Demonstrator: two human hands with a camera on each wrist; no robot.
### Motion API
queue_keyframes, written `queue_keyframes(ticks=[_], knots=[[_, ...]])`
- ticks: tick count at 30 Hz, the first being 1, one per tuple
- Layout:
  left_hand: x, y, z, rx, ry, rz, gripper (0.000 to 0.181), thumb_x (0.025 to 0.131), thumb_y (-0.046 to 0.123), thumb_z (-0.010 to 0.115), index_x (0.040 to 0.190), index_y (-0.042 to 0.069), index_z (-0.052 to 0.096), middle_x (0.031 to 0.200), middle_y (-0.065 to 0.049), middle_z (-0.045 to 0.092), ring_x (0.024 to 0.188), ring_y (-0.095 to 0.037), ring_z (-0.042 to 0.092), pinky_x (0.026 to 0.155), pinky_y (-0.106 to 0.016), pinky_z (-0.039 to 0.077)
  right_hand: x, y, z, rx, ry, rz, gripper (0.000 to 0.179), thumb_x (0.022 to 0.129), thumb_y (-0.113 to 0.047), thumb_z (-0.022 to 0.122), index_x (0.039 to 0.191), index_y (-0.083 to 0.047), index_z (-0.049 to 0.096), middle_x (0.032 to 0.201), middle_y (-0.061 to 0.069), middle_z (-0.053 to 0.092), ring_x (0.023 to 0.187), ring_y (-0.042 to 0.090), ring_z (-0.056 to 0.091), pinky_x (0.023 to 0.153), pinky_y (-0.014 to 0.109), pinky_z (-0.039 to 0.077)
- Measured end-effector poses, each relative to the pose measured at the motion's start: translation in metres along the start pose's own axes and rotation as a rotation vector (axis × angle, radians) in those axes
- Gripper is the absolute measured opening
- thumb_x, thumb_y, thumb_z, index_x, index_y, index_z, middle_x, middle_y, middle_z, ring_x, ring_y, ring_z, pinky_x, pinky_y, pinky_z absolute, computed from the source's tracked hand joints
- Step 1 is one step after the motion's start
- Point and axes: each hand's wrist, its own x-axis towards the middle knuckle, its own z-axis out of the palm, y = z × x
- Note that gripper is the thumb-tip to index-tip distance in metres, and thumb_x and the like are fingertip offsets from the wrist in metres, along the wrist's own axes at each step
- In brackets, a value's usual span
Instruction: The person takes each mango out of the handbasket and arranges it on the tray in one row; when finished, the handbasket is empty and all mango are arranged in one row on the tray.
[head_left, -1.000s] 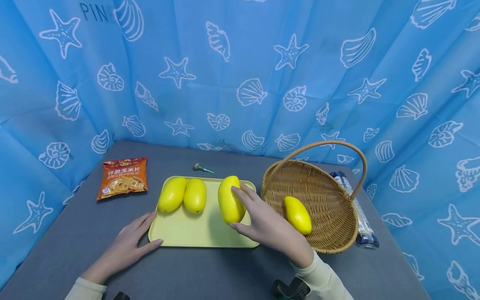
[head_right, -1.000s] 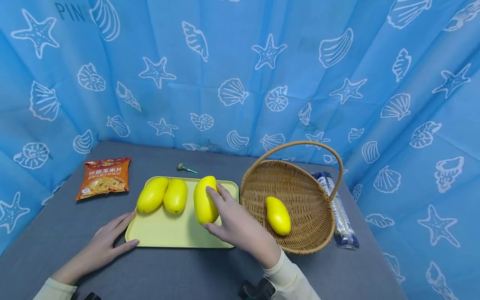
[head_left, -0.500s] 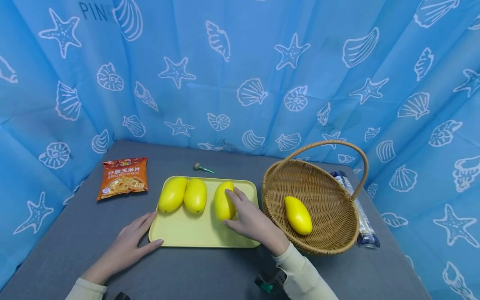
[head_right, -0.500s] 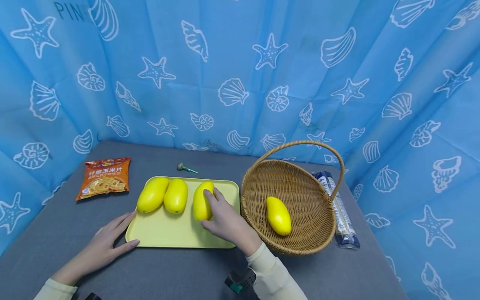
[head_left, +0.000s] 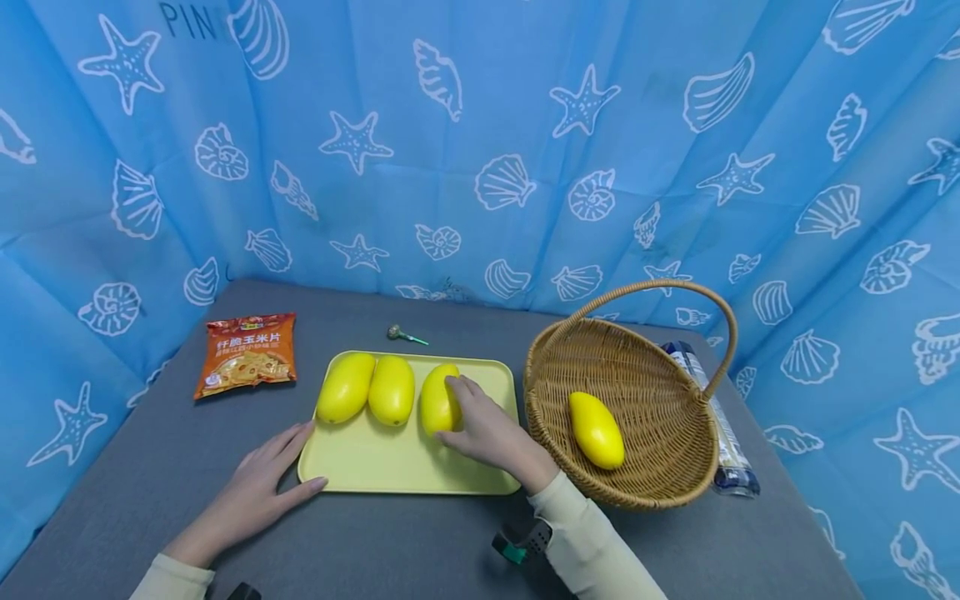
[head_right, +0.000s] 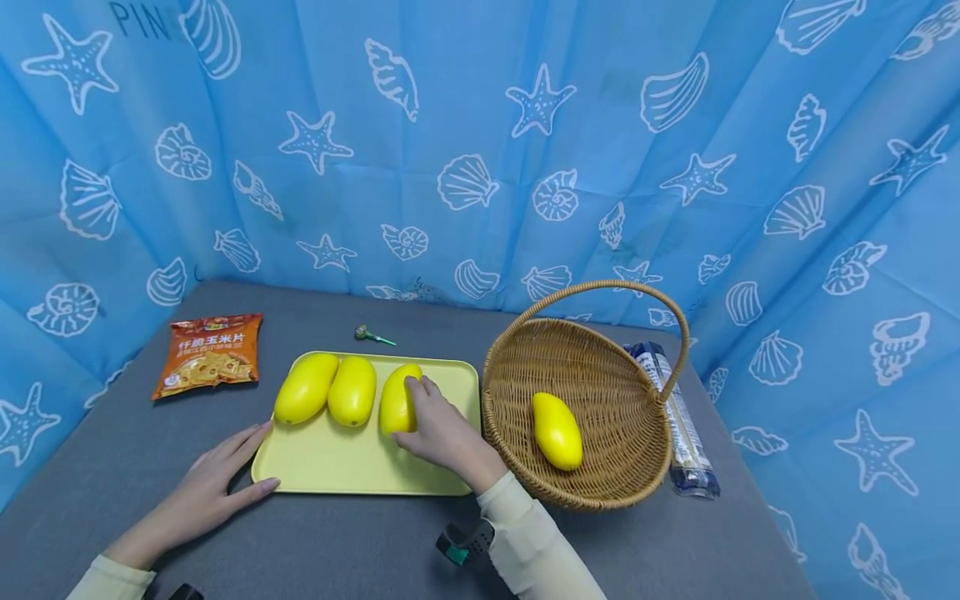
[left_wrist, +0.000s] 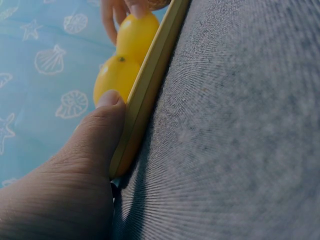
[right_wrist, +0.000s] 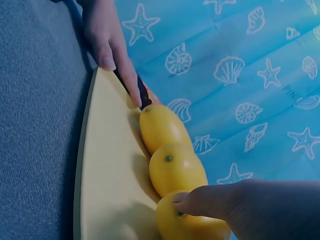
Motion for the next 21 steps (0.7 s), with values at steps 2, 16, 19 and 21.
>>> queue_keyframes(ticks=[2, 16, 19, 21], knots=[[0.000, 0.000, 0.000, 0.000, 0.001, 0.002, 0.092, 0.085, 0.071, 0.049, 0.152, 0.012, 0.027, 0.148, -0.019, 0.037, 0.131, -0.043, 0.037, 0.099, -0.069, 0.029, 0.002, 0.002, 0.002, 0.001, 0.000, 0.001, 0.083, 0.084, -0.030, 0.073, 0.146, 0.003, 0.029, 0.149, 0.026, 0.033, 0.137, 0.035, 0.036, 0.112, 0.043, 0.033], [0.000, 0.002, 0.001, -0.001, 0.002, -0.006, 0.094, 0.084, 0.071, 0.050, 0.151, 0.008, 0.029, 0.149, -0.021, 0.035, 0.132, -0.044, 0.035, 0.100, -0.068, 0.026, 0.012, 0.004, 0.009, 0.037, -0.014, 0.075, 0.084, 0.087, -0.034, 0.070, 0.148, 0.002, 0.025, 0.151, 0.022, 0.032, 0.137, 0.032, 0.037, 0.113, 0.042, 0.033], [0.000, 0.001, 0.002, 0.003, 0.002, -0.002, 0.094, 0.085, 0.071, 0.049, 0.151, 0.009, 0.028, 0.149, -0.021, 0.035, 0.132, -0.044, 0.035, 0.100, -0.068, 0.027, 0.013, 0.005, 0.010, 0.046, -0.017, 0.083, 0.084, 0.088, -0.034, 0.069, 0.149, 0.002, 0.024, 0.152, 0.022, 0.031, 0.137, 0.032, 0.037, 0.113, 0.041, 0.032], [0.001, 0.000, 0.002, 0.006, 0.001, -0.002, 0.094, 0.084, 0.072, 0.049, 0.151, 0.009, 0.028, 0.149, -0.021, 0.035, 0.132, -0.044, 0.035, 0.100, -0.068, 0.027, 0.014, 0.005, 0.010, 0.051, -0.017, 0.086, 0.084, 0.088, -0.035, 0.068, 0.148, 0.003, 0.024, 0.151, 0.023, 0.030, 0.138, 0.032, 0.036, 0.113, 0.041, 0.032]])
